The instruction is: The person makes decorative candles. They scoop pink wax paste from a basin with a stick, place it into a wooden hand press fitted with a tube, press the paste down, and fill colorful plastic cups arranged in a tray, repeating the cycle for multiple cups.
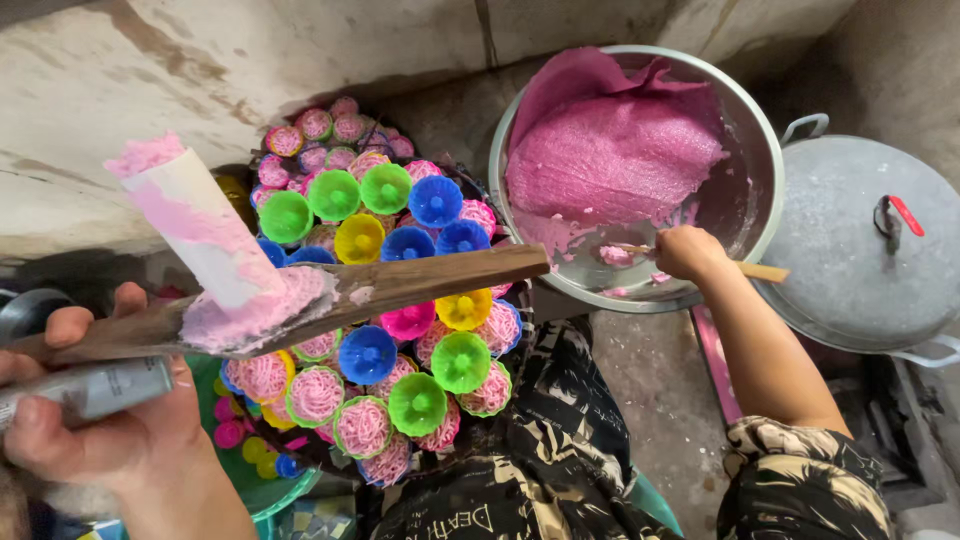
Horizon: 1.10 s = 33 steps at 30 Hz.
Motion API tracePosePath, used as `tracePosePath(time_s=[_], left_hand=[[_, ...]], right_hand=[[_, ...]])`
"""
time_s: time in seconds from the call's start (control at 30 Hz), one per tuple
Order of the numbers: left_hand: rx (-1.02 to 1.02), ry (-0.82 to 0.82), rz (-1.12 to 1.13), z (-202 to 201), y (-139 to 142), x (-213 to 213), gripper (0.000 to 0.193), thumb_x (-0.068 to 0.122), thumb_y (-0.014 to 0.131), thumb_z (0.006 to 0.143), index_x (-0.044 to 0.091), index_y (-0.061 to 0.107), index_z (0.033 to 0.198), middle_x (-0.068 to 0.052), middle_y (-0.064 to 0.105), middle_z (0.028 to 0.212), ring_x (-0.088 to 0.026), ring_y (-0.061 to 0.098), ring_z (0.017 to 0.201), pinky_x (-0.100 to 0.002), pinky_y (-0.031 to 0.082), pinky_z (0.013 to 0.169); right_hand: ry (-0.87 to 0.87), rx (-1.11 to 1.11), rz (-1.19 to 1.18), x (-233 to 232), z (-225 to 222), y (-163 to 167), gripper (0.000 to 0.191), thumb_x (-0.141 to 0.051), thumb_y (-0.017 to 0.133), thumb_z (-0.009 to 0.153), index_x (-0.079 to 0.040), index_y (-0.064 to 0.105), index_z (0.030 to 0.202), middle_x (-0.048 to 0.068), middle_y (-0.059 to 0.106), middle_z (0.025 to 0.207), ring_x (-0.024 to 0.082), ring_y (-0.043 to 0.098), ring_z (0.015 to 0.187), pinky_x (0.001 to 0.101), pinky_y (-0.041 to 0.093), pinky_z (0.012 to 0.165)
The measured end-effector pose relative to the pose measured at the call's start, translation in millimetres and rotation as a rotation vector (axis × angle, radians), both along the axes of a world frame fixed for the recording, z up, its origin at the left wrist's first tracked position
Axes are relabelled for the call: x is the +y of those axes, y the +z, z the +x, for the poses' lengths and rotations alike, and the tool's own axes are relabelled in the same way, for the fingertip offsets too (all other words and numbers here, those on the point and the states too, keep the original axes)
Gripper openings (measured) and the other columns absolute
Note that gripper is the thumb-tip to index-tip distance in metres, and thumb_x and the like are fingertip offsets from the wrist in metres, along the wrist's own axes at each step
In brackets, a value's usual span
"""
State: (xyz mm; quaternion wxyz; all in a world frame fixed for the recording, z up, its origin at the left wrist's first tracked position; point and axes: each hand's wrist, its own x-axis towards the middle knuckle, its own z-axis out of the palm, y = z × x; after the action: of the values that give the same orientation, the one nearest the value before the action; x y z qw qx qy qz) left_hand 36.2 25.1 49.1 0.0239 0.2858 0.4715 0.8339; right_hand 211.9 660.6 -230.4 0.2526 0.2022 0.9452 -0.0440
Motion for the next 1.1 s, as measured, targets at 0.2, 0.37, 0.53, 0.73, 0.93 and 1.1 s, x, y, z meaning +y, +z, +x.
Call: tracePosePath(time_s=[0.2,0.37,0.53,0.73,0.93,1.1], left_hand=[[0.053,-0.075,-0.035,3,12,38,0.023,0.041,0.062,0.111,0.044,0.067,0.133,0.011,0.066,0.129,-0.018,0.063,0.126,-0.042,0.045,0.118],[0.048,-0.086,-0.016,7,15,45,0.024,0.037,0.063,0.109,0.039,0.067,0.132,0.008,0.066,0.128,-0.02,0.064,0.125,-0.043,0.045,0.119],[0.05,-0.084,-0.006,10,15,35,0.024,0.033,0.065,0.106,0.035,0.068,0.13,0.006,0.067,0.126,-0.022,0.064,0.125,-0.045,0.045,0.119],[0.05,-0.09,0.016,9,8,31,0.025,0.027,0.067,0.104,0.03,0.068,0.128,0.002,0.067,0.124,-0.025,0.064,0.124,-0.046,0.045,0.12],[0.046,-0.112,0.041,9,1,25,0.025,0.024,0.07,0.102,0.026,0.069,0.127,-0.001,0.068,0.123,-0.028,0.064,0.123,-0.048,0.044,0.12],[0.043,-0.085,0.054,8,-6,22,0.024,0.022,0.07,0.101,0.024,0.067,0.125,-0.003,0.067,0.122,-0.023,0.063,0.121,-0.05,0.044,0.123]], right_hand=[[0.096,0.252,-0.216,-8,-7,44,0.036,-0.038,0.061,0.093,-0.021,0.072,0.122,0.01,0.076,0.105,0.034,0.072,0.096,0.0463,0.057,0.085],[0.17,0.533,-0.18,-30,-32,31,0.035,-0.033,0.057,0.097,-0.017,0.07,0.126,0.011,0.073,0.119,0.034,0.07,0.104,0.0468,0.055,0.086],[0.163,-0.07,-0.049,-21,-21,-1,0.031,-0.039,0.052,0.103,-0.023,0.072,0.12,0.007,0.076,0.113,0.03,0.072,0.104,0.0456,0.057,0.089],[0.091,0.065,0.14,6,-8,14,0.027,-0.029,0.051,0.104,-0.021,0.075,0.115,0.009,0.078,0.107,0.031,0.075,0.098,0.0471,0.06,0.081],[-0.006,0.445,0.067,21,-1,83,0.032,-0.037,0.053,0.104,-0.021,0.073,0.124,0.011,0.076,0.112,0.035,0.072,0.098,0.0493,0.057,0.081],[0.02,0.431,0.016,16,-6,89,0.034,-0.043,0.058,0.104,-0.022,0.073,0.125,0.011,0.076,0.111,0.035,0.072,0.1,0.0469,0.057,0.086]])
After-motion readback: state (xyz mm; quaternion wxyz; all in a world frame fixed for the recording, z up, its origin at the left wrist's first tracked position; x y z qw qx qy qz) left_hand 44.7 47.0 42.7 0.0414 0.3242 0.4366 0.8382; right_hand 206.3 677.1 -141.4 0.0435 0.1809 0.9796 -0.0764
